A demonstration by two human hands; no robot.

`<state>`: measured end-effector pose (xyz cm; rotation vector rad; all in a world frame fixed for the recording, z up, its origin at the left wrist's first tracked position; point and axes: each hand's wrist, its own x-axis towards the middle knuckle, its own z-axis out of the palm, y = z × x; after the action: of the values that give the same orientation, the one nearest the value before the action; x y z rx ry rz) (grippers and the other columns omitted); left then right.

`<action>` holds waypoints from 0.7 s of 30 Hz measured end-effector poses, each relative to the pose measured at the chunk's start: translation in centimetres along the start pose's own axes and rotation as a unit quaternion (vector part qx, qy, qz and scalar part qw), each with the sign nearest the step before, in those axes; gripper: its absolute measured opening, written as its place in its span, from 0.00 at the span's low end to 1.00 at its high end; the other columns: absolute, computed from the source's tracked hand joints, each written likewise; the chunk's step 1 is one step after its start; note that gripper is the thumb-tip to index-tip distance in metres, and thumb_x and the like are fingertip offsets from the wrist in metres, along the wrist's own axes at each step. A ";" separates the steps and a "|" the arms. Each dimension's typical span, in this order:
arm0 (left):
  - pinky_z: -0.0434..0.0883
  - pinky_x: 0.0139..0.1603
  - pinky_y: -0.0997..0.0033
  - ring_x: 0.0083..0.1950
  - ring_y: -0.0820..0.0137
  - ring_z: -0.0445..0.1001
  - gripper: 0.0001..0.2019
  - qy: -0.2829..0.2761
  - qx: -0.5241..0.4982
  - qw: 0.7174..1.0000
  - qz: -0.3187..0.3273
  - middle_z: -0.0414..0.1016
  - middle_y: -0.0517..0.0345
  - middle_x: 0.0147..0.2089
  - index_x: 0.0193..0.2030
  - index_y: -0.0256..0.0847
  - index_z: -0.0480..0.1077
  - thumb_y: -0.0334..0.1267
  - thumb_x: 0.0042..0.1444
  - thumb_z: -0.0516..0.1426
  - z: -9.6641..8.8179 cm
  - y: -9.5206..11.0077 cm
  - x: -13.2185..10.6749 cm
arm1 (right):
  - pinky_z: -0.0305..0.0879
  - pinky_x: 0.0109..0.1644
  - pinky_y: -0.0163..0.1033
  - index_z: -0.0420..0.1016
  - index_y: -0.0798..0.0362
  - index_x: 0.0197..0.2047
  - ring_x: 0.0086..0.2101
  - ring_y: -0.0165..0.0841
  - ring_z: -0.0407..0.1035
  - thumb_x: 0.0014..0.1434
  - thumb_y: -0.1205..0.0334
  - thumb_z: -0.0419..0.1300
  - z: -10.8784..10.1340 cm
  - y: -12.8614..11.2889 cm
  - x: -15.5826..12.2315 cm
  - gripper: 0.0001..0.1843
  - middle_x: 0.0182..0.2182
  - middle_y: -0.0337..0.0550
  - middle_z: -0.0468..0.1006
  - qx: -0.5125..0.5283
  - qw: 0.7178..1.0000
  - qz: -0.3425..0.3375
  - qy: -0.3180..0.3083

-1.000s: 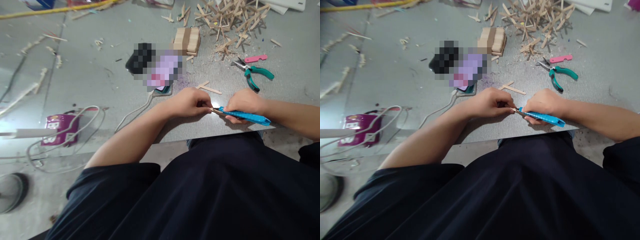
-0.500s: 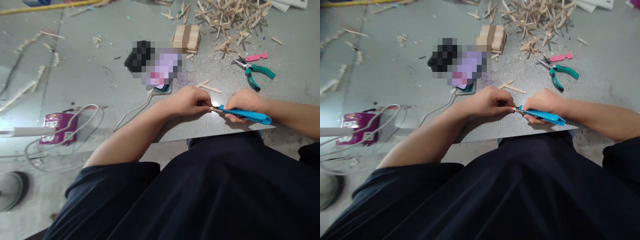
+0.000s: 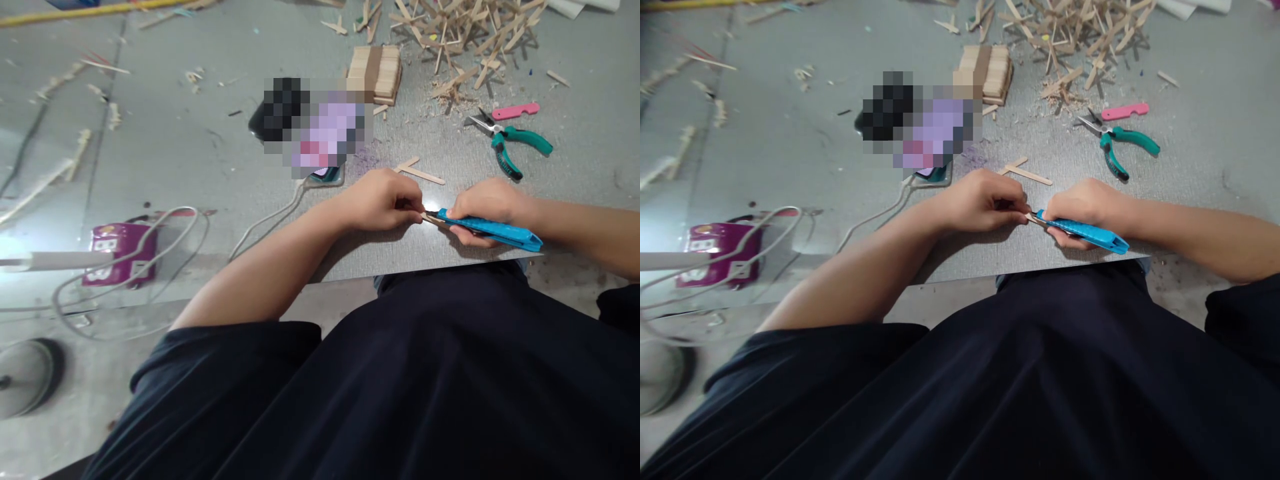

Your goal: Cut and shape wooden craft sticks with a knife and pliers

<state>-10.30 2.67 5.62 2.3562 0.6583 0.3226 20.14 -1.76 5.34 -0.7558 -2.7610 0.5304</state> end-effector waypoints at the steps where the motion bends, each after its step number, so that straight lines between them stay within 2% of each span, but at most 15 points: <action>1: 0.70 0.43 0.66 0.38 0.67 0.82 0.06 0.001 -0.002 1.000 0.003 0.85 0.57 0.36 0.38 0.44 0.84 0.42 0.66 0.68 0.0 0.0 0.0 | 0.63 0.37 0.46 0.86 0.45 0.48 0.35 0.42 0.80 0.71 0.53 0.61 0.0 -0.2 0.1 0.12 0.35 0.42 0.87 -0.002 1.000 0.005 -0.005; 6: 0.70 0.44 0.66 0.38 0.67 0.82 0.07 -0.011 -0.005 1.000 0.006 0.86 0.57 0.36 0.39 0.45 0.84 0.43 0.67 0.68 -0.1 -0.1 0.1 | 0.64 0.37 0.45 0.85 0.44 0.43 0.34 0.42 0.79 0.69 0.54 0.62 -0.4 -0.8 0.6 0.10 0.33 0.42 0.86 -0.013 0.999 0.016 -0.025; 10: 0.70 0.44 0.67 0.39 0.66 0.82 0.08 -0.014 -0.007 1.000 0.014 0.86 0.57 0.36 0.40 0.45 0.85 0.44 0.67 0.67 -0.1 -0.3 0.1 | 0.65 0.39 0.44 0.86 0.45 0.48 0.35 0.40 0.79 0.70 0.55 0.62 -1.0 -0.8 0.5 0.11 0.35 0.42 0.87 -0.010 1.000 -0.001 -0.024; 15: 0.71 0.44 0.66 0.38 0.66 0.83 0.08 -0.012 -0.013 1.000 0.016 0.86 0.56 0.36 0.40 0.45 0.85 0.45 0.67 0.67 0.0 -0.5 0.1 | 0.66 0.41 0.44 0.86 0.48 0.50 0.35 0.39 0.78 0.76 0.55 0.57 -1.8 -0.9 0.3 0.15 0.35 0.44 0.87 -0.017 0.999 -0.042 -0.020; 18: 0.72 0.43 0.65 0.38 0.66 0.83 0.08 -0.016 -0.010 1.000 0.015 0.86 0.56 0.36 0.40 0.45 0.85 0.45 0.67 0.67 -0.1 -0.3 0.2 | 0.65 0.41 0.45 0.86 0.49 0.52 0.35 0.39 0.78 0.78 0.54 0.55 -1.5 -0.6 0.2 0.18 0.35 0.44 0.86 -0.022 0.997 -0.067 0.005; 21: 0.72 0.44 0.65 0.39 0.65 0.84 0.09 -0.022 -0.006 1.000 0.013 0.87 0.56 0.37 0.40 0.45 0.85 0.45 0.68 0.66 -0.2 -0.2 0.2 | 0.65 0.40 0.44 0.85 0.47 0.50 0.35 0.38 0.78 0.75 0.54 0.59 -0.9 -0.3 0.2 0.13 0.34 0.41 0.85 -0.028 0.998 -0.053 0.001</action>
<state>-10.27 2.97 5.62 2.3544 0.6043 0.2856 20.12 -1.62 6.29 -0.6170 -2.8051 0.4340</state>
